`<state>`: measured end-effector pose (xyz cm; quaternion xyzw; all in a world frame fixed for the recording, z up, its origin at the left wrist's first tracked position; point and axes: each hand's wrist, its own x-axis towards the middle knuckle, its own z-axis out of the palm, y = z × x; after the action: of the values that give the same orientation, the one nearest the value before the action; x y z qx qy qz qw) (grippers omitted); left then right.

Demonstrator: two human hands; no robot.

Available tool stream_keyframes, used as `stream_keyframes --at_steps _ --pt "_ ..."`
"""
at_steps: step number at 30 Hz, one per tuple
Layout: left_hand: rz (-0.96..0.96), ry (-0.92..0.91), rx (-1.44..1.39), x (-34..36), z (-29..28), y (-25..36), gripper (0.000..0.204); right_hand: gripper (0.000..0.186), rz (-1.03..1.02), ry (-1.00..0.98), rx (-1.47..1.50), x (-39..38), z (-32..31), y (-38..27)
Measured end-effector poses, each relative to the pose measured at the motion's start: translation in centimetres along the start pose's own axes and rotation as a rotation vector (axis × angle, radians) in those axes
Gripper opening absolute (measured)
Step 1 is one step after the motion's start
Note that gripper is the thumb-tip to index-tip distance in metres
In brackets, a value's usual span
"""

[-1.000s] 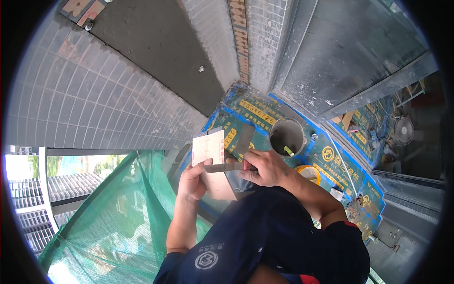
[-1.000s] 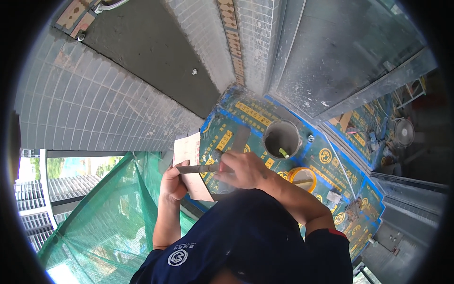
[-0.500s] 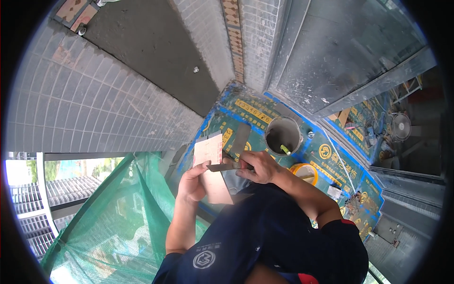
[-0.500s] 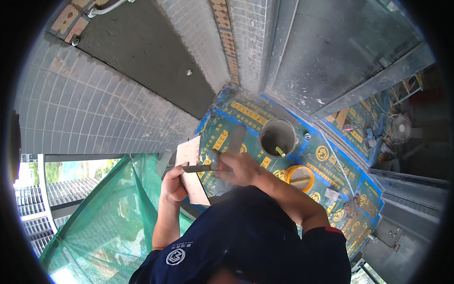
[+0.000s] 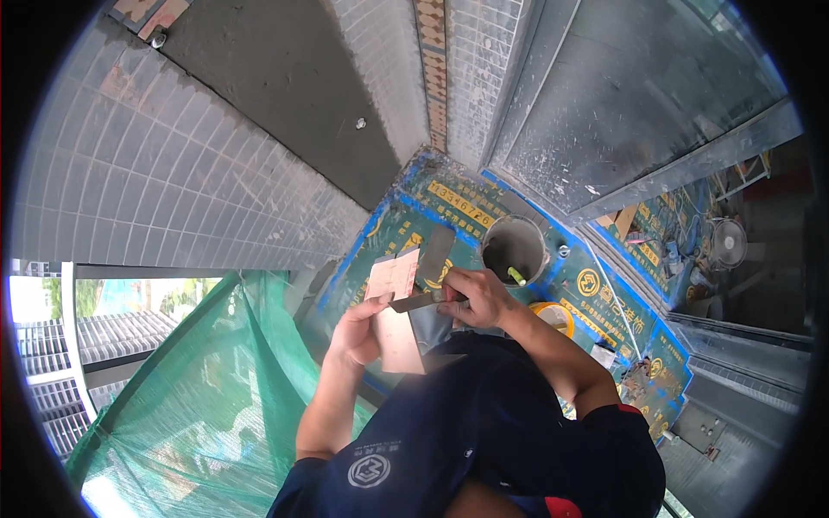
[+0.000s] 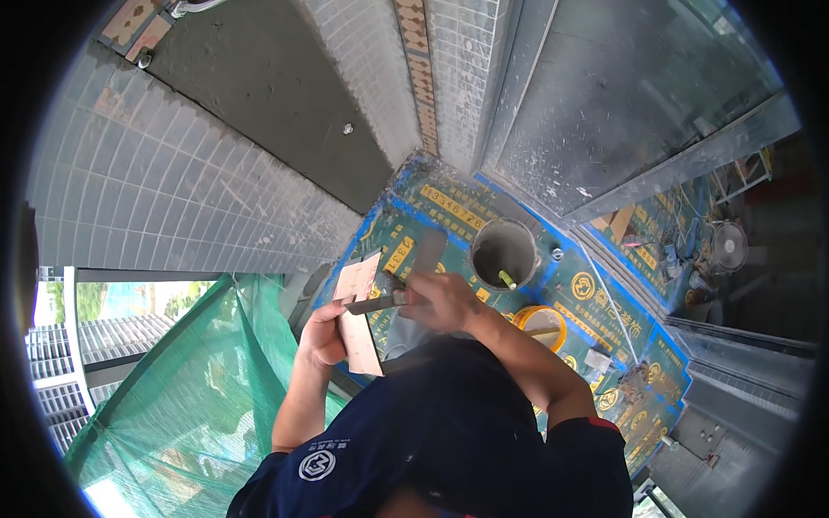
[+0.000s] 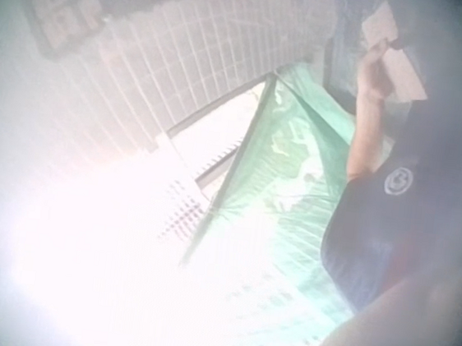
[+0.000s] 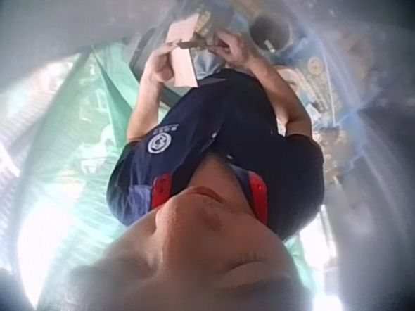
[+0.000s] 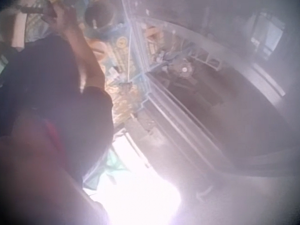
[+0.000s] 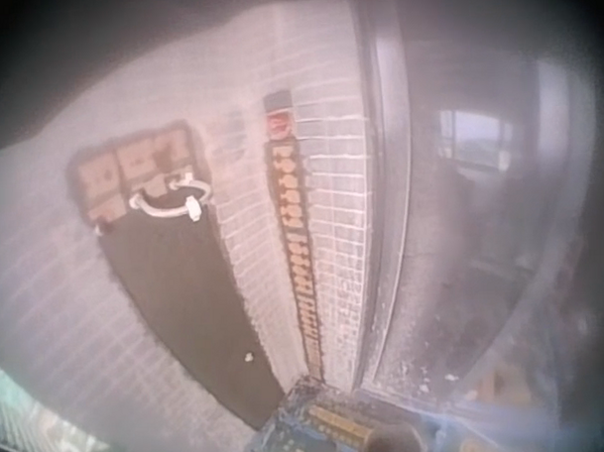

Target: The worker is measuring, cutting, and fitting small tile pieces around plumbing fixtures on a wall.

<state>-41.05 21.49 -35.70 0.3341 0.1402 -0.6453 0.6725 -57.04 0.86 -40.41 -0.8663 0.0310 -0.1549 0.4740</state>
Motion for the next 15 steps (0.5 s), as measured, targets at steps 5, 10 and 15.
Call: stream_keyframes --at_steps 5,10,15 --pt "0.011 0.087 0.063 0.2 0.1 -0.1 0.054 0.021 0.048 0.021 0.027 -0.4 -0.4 0.0" --pt "0.011 0.061 0.080 0.5 0.6 -0.2 0.052 0.020 0.310 -0.052 0.520 -2.0 0.8 0.1" --pt "0.013 0.018 0.062 0.4 -0.3 -0.3 0.050 0.022 0.045 0.098 0.093 -0.4 -0.2 -3.2"
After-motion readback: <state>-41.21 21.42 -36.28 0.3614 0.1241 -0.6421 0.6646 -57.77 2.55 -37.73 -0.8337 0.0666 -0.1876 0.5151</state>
